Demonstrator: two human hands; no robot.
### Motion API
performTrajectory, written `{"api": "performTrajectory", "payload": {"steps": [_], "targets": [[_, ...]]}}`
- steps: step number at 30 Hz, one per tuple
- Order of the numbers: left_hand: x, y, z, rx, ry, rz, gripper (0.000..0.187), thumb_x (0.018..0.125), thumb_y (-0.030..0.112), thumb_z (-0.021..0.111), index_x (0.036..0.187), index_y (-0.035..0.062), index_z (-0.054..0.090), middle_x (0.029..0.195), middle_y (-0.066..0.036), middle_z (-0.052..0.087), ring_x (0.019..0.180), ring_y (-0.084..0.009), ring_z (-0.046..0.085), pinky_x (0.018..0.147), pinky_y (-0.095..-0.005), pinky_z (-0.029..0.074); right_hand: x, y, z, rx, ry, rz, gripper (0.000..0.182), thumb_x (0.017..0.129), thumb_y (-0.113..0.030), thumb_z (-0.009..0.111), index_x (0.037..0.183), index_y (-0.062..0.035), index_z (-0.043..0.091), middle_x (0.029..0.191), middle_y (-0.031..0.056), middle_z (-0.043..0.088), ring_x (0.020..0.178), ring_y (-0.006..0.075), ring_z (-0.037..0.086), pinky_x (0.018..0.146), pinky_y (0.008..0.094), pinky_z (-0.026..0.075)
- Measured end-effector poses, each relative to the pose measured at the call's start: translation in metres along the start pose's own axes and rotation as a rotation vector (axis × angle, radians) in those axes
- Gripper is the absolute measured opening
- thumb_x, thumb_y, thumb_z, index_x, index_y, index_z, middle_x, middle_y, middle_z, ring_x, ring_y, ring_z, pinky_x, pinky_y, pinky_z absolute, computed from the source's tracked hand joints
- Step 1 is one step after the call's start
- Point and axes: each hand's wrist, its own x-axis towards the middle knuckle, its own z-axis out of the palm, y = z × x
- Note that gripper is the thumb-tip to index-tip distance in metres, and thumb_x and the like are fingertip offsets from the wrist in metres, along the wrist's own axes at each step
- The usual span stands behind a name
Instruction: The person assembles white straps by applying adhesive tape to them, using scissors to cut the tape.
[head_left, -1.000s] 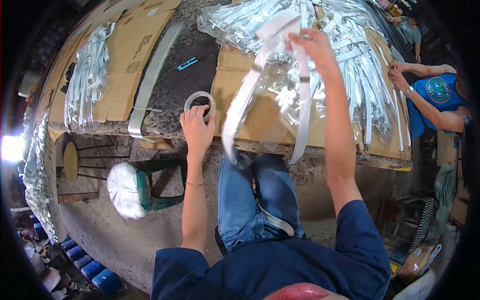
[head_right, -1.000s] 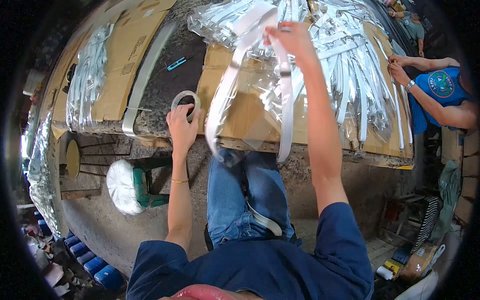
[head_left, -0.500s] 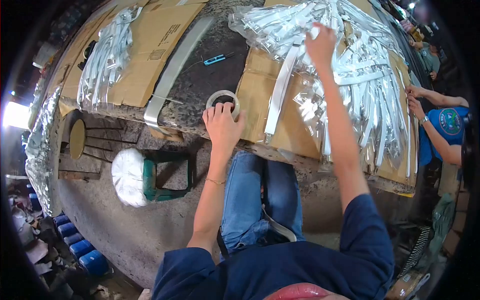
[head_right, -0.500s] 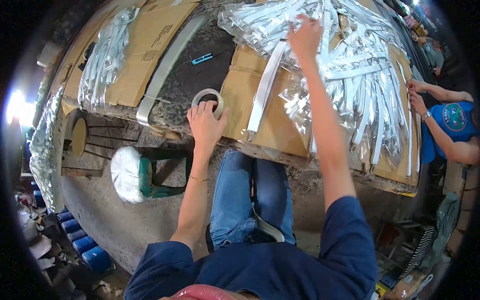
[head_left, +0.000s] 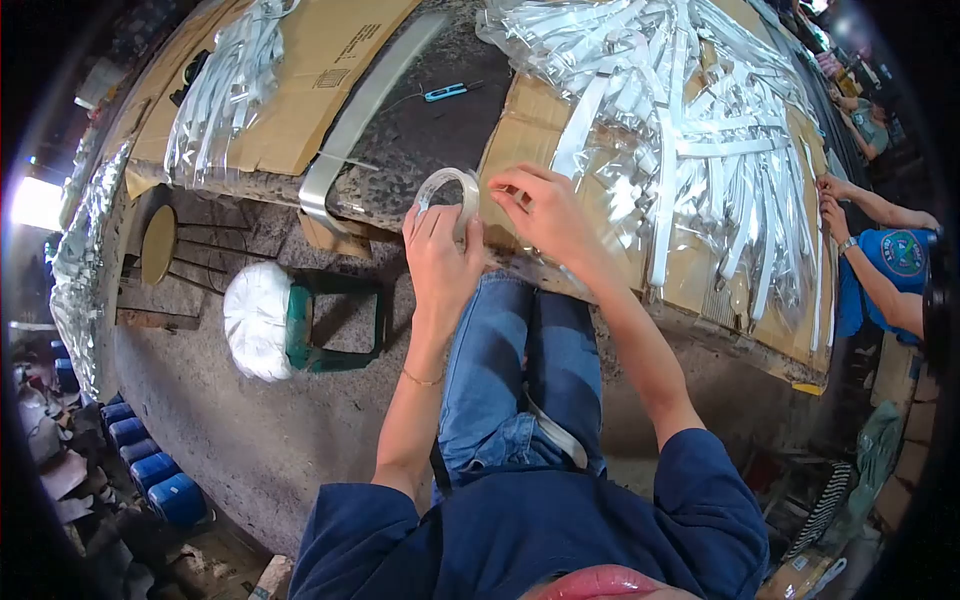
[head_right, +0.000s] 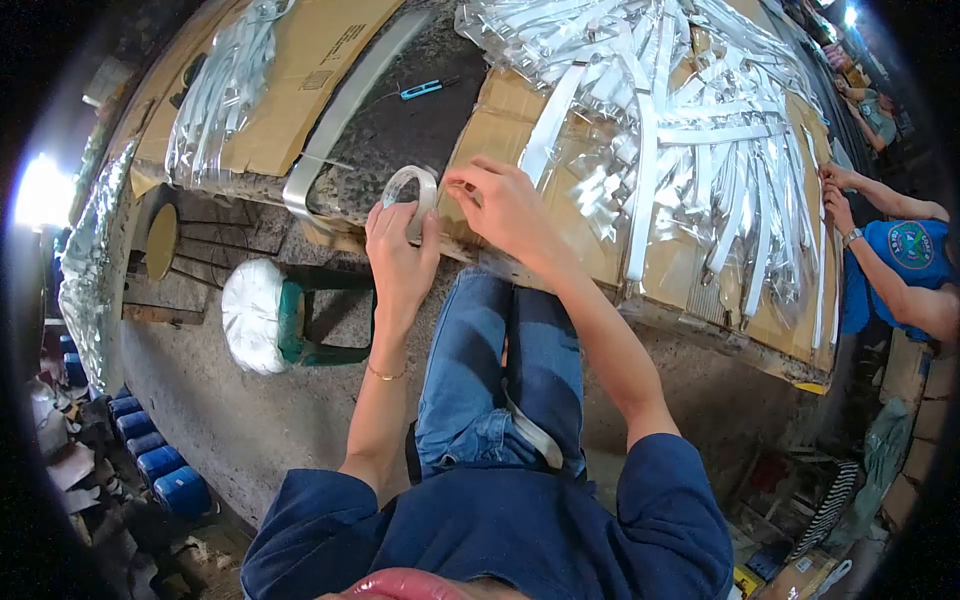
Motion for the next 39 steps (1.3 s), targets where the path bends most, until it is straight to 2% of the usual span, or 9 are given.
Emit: {"api": "performTrajectory", "payload": {"steps": [2,6,10,19,25,29,32,35,39], "targets": [[-0.007,0.011,-0.016,-0.080,-0.009,-0.041,0.013,0.081,0.008,0.069,0.090,0.0001,0.063,0.086,-0.013,0.063,0.085,-0.0314,0.061,0.099,-0.0464,0.041,-0.015,-0.015,-0.005,0.277,0.058,0.207,0.017,0.087,-0.008,0.068,0.102,-0.0005,0.068,0.093,0.0113,0.070,0.077,0.0175,0.068,0.069,0.0299,0.053],[-0.024,0.038,-0.041,-0.124,0.005,0.003,0.013,0.080,0.005,0.070,0.090,0.0003,0.062,0.087,-0.012,0.064,0.085,-0.0302,0.062,0.099,-0.0451,0.042,-0.047,-0.040,-0.010,0.703,-0.036,0.437,0.035,0.092,-0.014,0.068,0.120,0.0041,0.056,0.093,0.0066,0.066,0.084,0.0098,0.063,0.065,0.0247,0.052],[-0.042,0.064,-0.055,-0.083,0.021,0.073,0.018,0.076,0.000,0.071,0.092,-0.0001,0.064,0.090,-0.012,0.066,0.087,-0.0288,0.063,0.098,-0.0446,0.043,-0.068,-0.064,-0.010,0.829,0.076,0.494,0.039,0.090,-0.014,0.070,0.119,0.0074,0.055,0.094,0.0099,0.066,0.081,0.0115,0.063,0.066,0.0253,0.054],[-0.077,0.096,-0.068,-0.032,-0.022,0.143,0.024,0.072,-0.002,0.074,0.094,0.0018,0.067,0.095,-0.008,0.068,0.089,-0.0263,0.064,0.095,-0.0450,0.043,-0.113,-0.077,-0.019,0.847,0.286,0.427,0.023,0.090,-0.006,0.064,0.110,0.0069,0.060,0.092,0.0093,0.066,0.081,0.0124,0.065,0.067,0.0277,0.058],[-0.091,0.105,-0.078,0.009,-0.153,0.154,0.018,0.077,0.004,0.072,0.095,0.0019,0.068,0.096,-0.009,0.068,0.090,-0.0256,0.064,0.097,-0.0440,0.043,-0.147,-0.082,-0.037,0.311,0.206,0.436,0.016,0.094,-0.006,0.057,0.105,0.0033,0.063,0.095,0.0073,0.067,0.088,0.0127,0.066,0.071,0.0266,0.056],[-0.101,0.104,-0.085,-0.039,-0.263,0.164,0.016,0.078,0.006,0.071,0.093,0.0012,0.068,0.094,-0.010,0.069,0.090,-0.0264,0.065,0.099,-0.0437,0.041,-0.172,-0.064,-0.024,0.515,0.238,0.475,0.021,0.090,-0.008,0.064,0.107,0.0030,0.064,0.089,0.0098,0.068,0.081,0.0139,0.066,0.068,0.0279,0.055],[-0.107,0.103,-0.086,-0.064,-0.322,0.166,0.015,0.078,0.005,0.071,0.093,0.0014,0.068,0.095,-0.010,0.069,0.090,-0.0263,0.065,0.099,-0.0439,0.041,-0.185,-0.063,-0.009,0.540,0.224,0.331,0.035,0.091,-0.015,0.068,0.120,0.0023,0.057,0.098,0.0088,0.067,0.086,0.0136,0.064,0.071,0.0285,0.056],[-0.112,0.104,-0.086,-0.070,-0.324,0.190,0.015,0.078,0.005,0.071,0.093,0.0018,0.068,0.095,-0.009,0.069,0.090,-0.0260,0.064,0.100,-0.0446,0.041,-0.187,-0.063,-0.001,0.811,0.193,0.538,0.028,0.094,-0.014,0.065,0.116,0.0021,0.059,0.097,0.0074,0.067,0.085,0.0120,0.064,0.071,0.0276,0.056],[-0.115,0.101,-0.086,-0.084,-0.339,0.192,0.015,0.079,0.006,0.072,0.092,0.0018,0.068,0.095,-0.009,0.069,0.090,-0.0255,0.064,0.101,-0.0456,0.040,-0.191,-0.057,0.004,0.947,0.190,0.508,0.021,0.096,-0.011,0.060,0.112,0.0024,0.061,0.095,0.0062,0.066,0.083,0.0109,0.063,0.069,0.0266,0.056]]}}
